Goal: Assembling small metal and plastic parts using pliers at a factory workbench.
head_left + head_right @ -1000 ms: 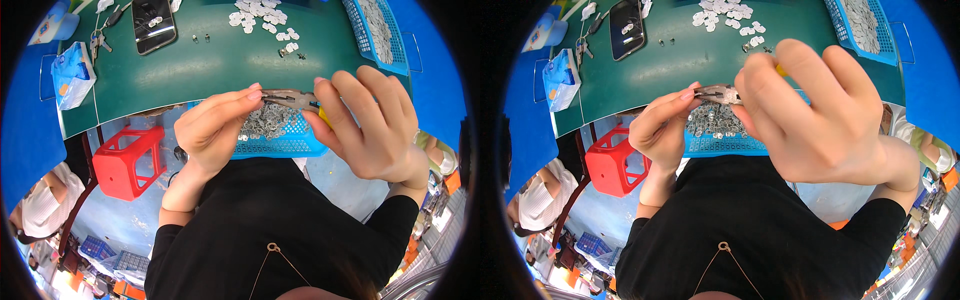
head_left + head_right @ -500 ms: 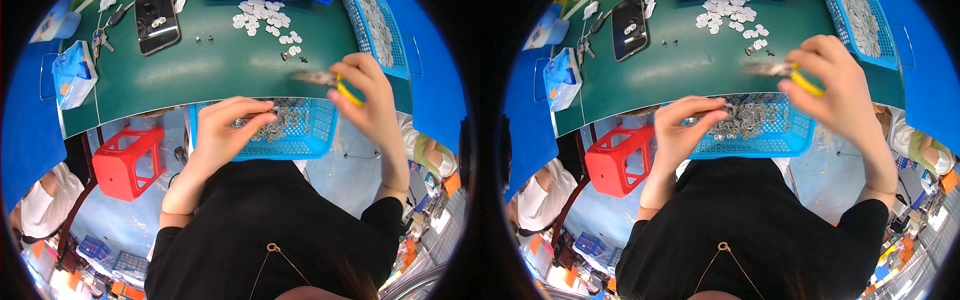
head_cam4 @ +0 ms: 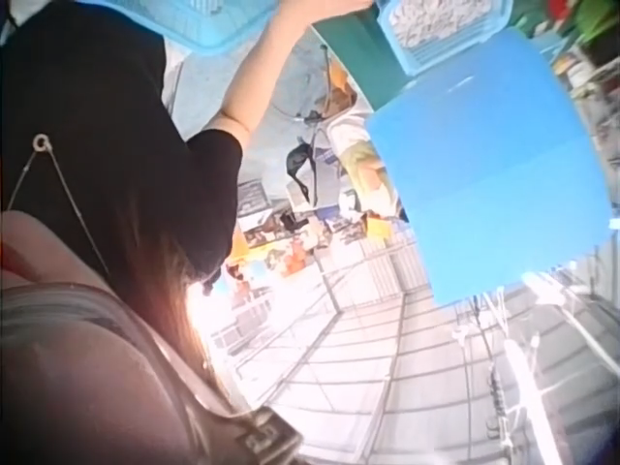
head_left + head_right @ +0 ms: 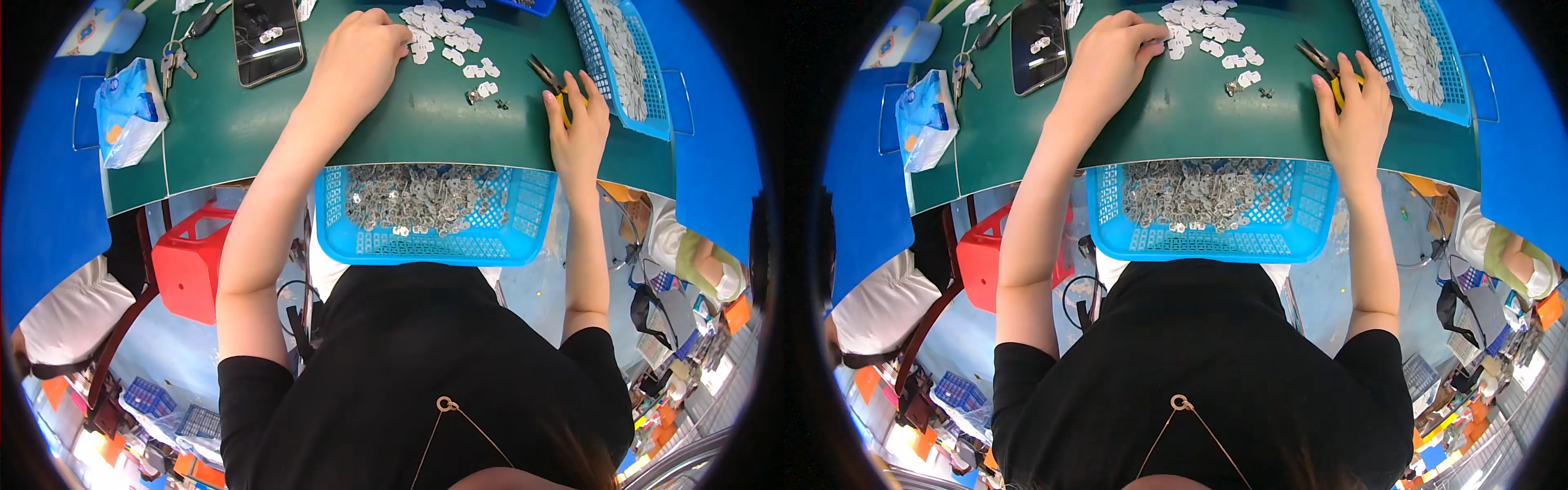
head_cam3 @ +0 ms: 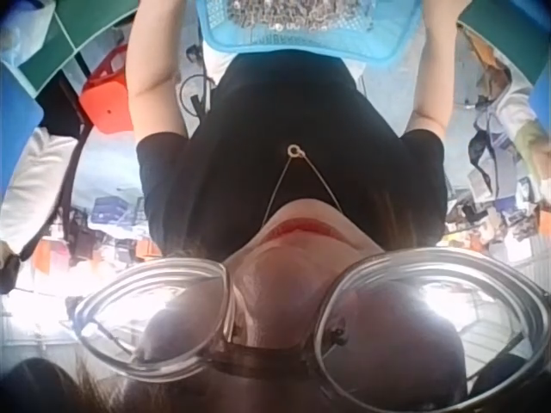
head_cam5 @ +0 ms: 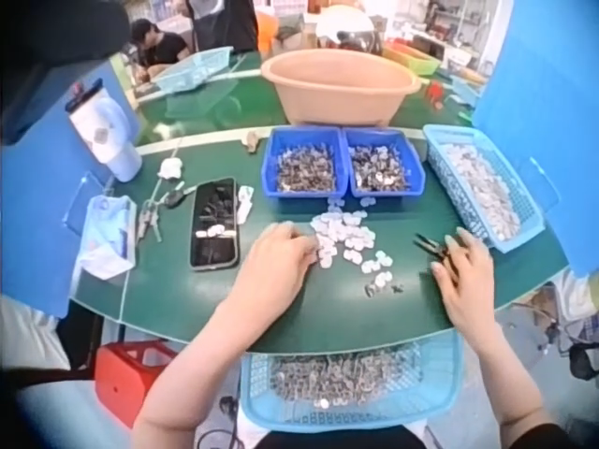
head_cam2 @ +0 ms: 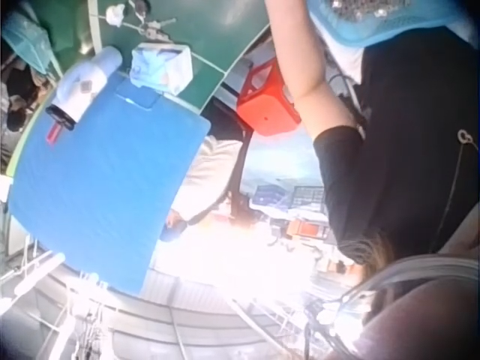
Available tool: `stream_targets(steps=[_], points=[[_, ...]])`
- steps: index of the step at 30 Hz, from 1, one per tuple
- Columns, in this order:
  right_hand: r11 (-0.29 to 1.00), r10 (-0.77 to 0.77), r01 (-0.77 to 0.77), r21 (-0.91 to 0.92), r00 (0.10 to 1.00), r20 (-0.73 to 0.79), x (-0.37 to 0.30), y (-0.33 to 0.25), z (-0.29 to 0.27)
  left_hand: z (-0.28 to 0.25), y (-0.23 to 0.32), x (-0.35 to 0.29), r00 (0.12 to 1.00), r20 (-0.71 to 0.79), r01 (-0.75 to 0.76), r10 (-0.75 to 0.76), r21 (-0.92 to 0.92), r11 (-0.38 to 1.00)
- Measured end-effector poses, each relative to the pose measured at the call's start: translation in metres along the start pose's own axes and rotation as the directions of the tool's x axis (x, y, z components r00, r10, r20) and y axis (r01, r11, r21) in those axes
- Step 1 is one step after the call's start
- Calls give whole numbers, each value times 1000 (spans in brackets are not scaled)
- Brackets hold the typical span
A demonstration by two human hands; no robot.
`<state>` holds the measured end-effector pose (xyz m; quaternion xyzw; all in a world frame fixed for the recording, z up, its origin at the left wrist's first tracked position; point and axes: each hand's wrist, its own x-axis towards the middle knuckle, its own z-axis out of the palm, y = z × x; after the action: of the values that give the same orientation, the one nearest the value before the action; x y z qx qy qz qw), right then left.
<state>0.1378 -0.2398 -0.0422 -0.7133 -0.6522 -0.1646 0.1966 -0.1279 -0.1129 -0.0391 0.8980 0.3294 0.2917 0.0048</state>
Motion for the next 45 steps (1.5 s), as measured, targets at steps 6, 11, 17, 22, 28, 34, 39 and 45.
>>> stream_targets(steps=[6, 11, 17, 22, 28, 34, 39, 45], points=[[881, -94, 152, 448, 984, -148, 10, -71, -21, -18, 1, 16, 968, 126, 248, -217, -353, 902], [710, -153, 131, 692, 988, -30, 22, -131, 5, -56, -6, 13, 866, 237, 482, -440, -628, 611], [686, -201, 76, 724, 976, 88, 46, -166, 42, -71, -11, -54, 750, 107, 400, -653, -860, 318], [776, -282, 234, 586, 959, -11, 47, -171, 54, -64, 16, -86, 613, 141, 361, -777, -925, 116], [720, -179, 125, 683, 984, 8, 41, -170, 39, -58, 35, -93, 530, 187, 358, -827, -934, 18], [-200, -85, -592, 781, 804, 588, 31, -175, 3, -44, 46, -89, 514, 58, 296, -856, -948, 114], [-438, -143, -639, 632, 744, 652, 23, -180, 5, -39, 57, -86, 548, -11, 291, -837, -935, 203], [-422, -161, -640, 642, 750, 641, 22, -174, 9, -38, 59, -86, 615, -6, 319, -789, -913, 256]])
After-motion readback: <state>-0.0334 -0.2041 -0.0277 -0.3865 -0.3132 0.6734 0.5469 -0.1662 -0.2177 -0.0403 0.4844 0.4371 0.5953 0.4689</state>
